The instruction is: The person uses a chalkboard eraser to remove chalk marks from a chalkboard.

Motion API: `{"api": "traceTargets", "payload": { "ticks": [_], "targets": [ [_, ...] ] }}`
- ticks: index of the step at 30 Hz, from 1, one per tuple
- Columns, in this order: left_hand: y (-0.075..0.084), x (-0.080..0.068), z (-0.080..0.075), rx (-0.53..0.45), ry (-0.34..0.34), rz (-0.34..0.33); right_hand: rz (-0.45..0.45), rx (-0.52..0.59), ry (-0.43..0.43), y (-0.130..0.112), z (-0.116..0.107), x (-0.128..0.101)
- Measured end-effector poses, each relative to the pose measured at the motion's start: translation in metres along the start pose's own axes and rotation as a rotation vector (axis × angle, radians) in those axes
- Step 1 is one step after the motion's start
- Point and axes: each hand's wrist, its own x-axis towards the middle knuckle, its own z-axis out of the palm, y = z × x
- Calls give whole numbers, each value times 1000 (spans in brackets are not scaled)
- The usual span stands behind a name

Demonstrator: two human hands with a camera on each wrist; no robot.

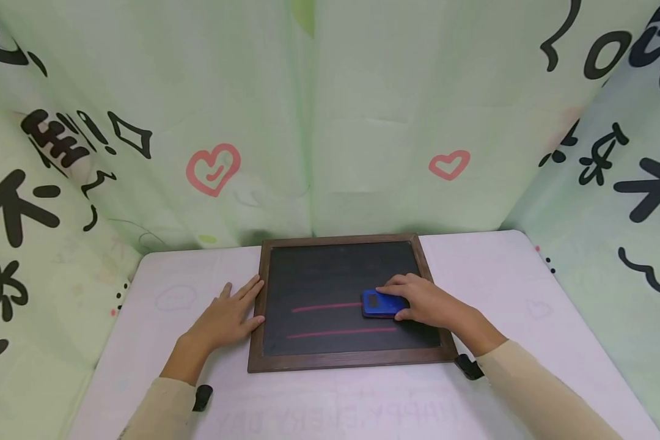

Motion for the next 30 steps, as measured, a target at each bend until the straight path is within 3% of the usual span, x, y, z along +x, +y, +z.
{"api": "traceTargets", "payload": {
  "ticks": [13, 30],
  "targets": [
    [0, -1, 1, -14, -5, -16, -39, -5, -43, -37, 7, 37],
    [1, 0, 1, 0, -20, -27, -90, -195, -93, -105, 24, 105]
  ]
}}
